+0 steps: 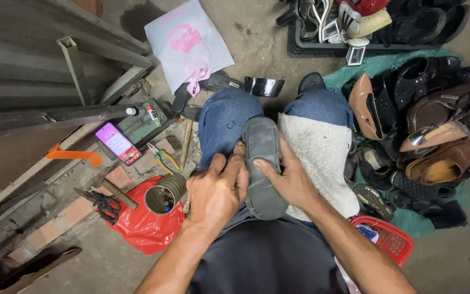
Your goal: A person is repairing a shoe by inspecting a replacement sole and fitting it into a sandal.
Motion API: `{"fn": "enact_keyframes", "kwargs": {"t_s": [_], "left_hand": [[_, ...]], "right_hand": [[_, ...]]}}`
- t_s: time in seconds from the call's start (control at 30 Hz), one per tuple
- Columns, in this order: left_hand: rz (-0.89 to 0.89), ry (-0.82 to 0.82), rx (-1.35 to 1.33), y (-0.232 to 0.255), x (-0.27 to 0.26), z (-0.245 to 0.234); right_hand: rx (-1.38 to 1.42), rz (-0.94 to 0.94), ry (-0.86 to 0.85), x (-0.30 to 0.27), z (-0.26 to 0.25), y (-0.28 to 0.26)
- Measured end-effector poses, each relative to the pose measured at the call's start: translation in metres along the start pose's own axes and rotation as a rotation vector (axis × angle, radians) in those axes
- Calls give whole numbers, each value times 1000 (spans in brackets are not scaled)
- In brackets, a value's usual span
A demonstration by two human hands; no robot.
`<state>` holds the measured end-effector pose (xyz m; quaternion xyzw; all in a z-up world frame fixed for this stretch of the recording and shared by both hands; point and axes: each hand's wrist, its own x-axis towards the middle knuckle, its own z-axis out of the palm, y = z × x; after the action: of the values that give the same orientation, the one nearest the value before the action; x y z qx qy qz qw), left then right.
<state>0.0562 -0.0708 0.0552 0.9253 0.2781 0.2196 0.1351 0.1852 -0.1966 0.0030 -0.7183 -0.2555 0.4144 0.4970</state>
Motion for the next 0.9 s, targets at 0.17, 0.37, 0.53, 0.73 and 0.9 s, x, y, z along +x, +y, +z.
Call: {"fn": "enact_keyframes", "kwargs": {"t_s": [0.17,0.37,0.53,0.73,0.9], "left_hand": [[44,9,19,-3,5,-5],[9,-106,20,2,-19,-47],[-114,-168,-41,-9,-59,-31],[-54,-87,16,-17,-41,-33],[60,-122,-54,-35,-28,-40]], "right_hand": [[32,-19,-20,0,-3,4],[-40,75,-142,-10,-10,-18],[-151,60,-136,-13,0,-13],[-319,242,-390,8,-9,-36],[-289,155,-451,16,-12,-38]]}}
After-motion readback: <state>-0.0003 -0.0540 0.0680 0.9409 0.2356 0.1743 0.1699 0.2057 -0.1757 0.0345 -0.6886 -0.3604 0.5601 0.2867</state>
